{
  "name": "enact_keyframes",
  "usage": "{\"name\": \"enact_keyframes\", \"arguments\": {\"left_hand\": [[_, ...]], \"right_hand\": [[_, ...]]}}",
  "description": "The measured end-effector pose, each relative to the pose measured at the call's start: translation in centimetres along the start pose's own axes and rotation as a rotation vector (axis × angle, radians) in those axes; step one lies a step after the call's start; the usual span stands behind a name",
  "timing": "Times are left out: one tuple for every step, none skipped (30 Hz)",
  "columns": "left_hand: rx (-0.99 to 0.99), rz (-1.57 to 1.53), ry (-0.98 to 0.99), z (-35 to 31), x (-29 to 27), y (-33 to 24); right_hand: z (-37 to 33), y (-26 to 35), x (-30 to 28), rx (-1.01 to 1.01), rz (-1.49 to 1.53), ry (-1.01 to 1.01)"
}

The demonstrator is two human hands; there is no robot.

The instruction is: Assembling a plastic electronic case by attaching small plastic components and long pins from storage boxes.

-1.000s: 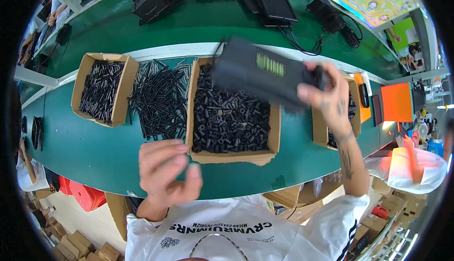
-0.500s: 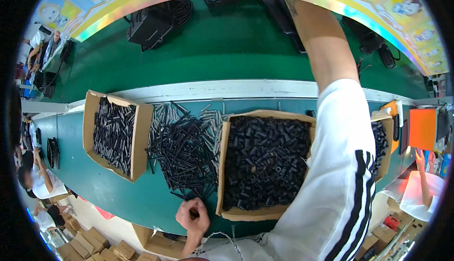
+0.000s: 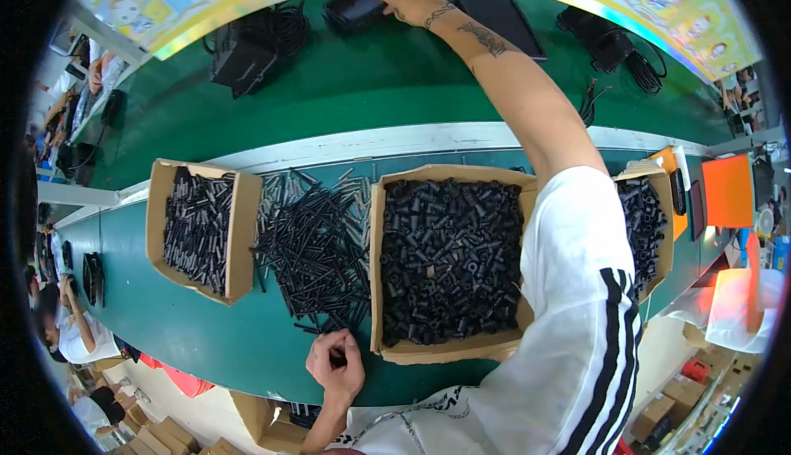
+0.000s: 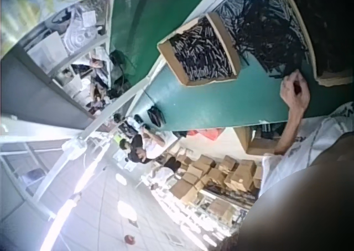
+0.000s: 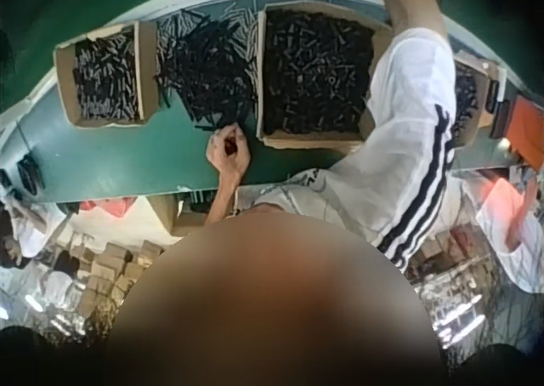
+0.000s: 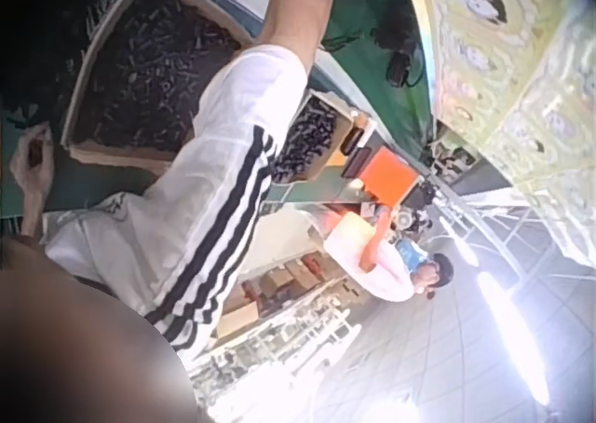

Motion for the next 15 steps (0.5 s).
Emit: {"name": "enact_keyframes", "arguments": {"left_hand": [[0.003,-0.02,-0.013,-0.1,-0.1,0.0],[0.005,-0.043,-0.021,-0.2,-0.3,0.0],[0.001,-0.054,-0.034,-0.2,-0.4,0.1],[-0.006,-0.071,-0.044,-0.3,-0.4,0.1],[-0.004,-0.106,-0.068,-0.4,-0.5,-0.1],[-0.002,-0.11,-0.052,-0.4,-0.4,-0.1],[0.013,-0.135,-0.047,-0.4,-0.2,-0.3],[0.02,-0.161,-0.045,-0.3,0.0,-0.5],[0.02,-0.183,-0.025,-0.3,0.1,-0.6],[0.03,-0.216,-0.02,-0.3,0.1,-0.8],[0.035,-0.2,-0.022,-0.2,0.0,-0.9],[0.051,-0.195,-0.023,-0.1,0.0,-1.1],[0.06,-0.203,-0.035,-0.2,-0.2,-1.2],[0.037,-0.193,-0.025,-0.2,0.0,-1.1],[0.029,-0.181,-0.016,-0.2,0.1,-1.0]], "right_hand": [[-0.3,0.7,0.0,-0.043,-0.056,0.041],[-0.6,1.9,-0.7,-0.19,-0.089,0.02],[-1.1,2.9,-1.3,-0.29,-0.136,0.023],[-2.0,3.7,-1.8,-0.384,-0.189,0.035],[-2.9,4.3,-2.7,-0.396,-0.097,-0.005],[-4.1,4.9,-3.2,-0.408,-0.005,-0.045],[-5.1,5.4,-3.6,-0.389,0.081,-0.066],[-6.3,5.6,-3.3,-0.313,-0.006,-0.058],[-7.4,6.3,-2.8,-0.304,-0.037,-0.04],[-8.1,7.0,-2.3,-0.296,-0.069,-0.028],[-8.5,7.4,-1.8,-0.281,-0.106,-0.017],[-8.6,7.7,-1.3,-0.254,-0.13,-0.026],[-8.4,8.0,-0.6,-0.223,-0.154,-0.026],[-7.9,8.1,-0.2,-0.196,-0.149,-0.079],[-7.3,8.5,0.0,-0.248,-0.2,-0.133]]}}
Point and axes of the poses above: each hand's wrist, its own z-axis towards the middle knuckle, its own x-axis out of the palm, y = z × x, the point moved 6 cm from there along z, towards the middle knuckle, and after that the axes turned 11 degrees about z, right-handed, at the moved point
